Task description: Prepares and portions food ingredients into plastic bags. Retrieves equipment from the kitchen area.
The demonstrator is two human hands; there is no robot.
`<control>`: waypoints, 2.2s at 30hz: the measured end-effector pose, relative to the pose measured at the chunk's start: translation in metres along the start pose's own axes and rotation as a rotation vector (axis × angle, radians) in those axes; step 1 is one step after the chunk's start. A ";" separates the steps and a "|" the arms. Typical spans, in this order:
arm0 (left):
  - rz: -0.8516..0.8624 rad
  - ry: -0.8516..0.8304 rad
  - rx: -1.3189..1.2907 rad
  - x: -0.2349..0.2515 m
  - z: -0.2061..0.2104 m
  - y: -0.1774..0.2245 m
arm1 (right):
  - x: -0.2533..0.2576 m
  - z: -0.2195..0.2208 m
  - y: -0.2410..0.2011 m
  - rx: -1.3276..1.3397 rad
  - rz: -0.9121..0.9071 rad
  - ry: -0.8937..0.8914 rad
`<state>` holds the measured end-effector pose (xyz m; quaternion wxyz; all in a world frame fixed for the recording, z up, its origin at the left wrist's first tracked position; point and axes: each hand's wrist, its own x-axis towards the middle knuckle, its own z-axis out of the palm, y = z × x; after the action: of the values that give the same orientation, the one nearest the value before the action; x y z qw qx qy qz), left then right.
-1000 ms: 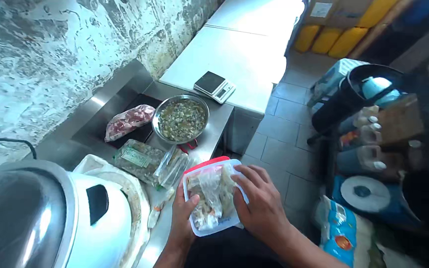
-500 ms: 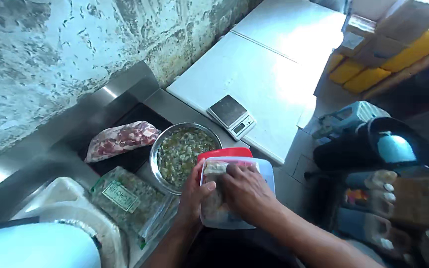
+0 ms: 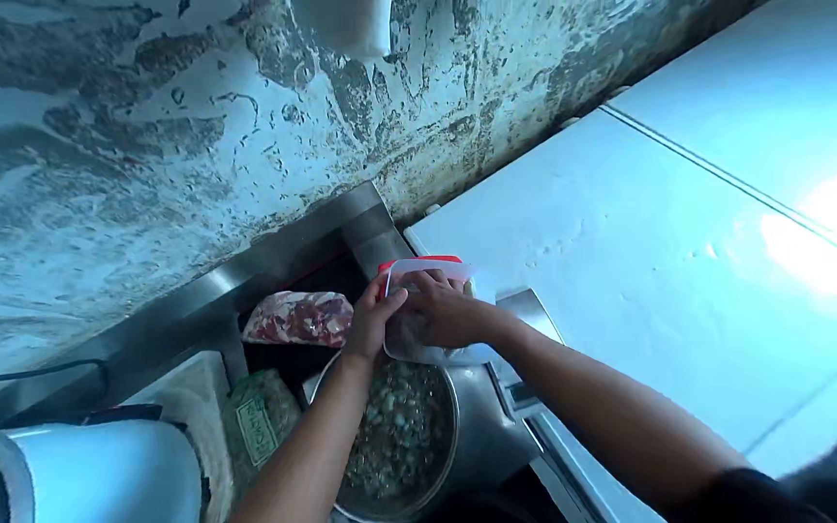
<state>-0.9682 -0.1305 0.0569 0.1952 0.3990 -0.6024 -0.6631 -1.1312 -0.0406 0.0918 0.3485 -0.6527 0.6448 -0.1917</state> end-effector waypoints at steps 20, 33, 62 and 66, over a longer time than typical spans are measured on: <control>0.109 0.287 0.619 0.048 0.006 0.005 | 0.039 -0.001 0.090 1.238 0.096 0.606; 0.031 -0.052 -0.301 -0.112 -0.017 0.001 | -0.040 0.081 -0.031 1.611 0.131 0.262; 0.536 0.220 0.362 -0.289 -0.158 -0.082 | -0.072 0.213 -0.177 0.997 0.040 0.170; 0.456 0.191 0.372 -0.291 -0.160 -0.078 | -0.076 0.215 -0.181 0.845 -0.021 0.148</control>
<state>-0.6526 -0.0029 0.0753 0.3186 0.3428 -0.7663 -0.4401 -0.8600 0.0644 0.0869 0.5363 -0.4435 0.5261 -0.4887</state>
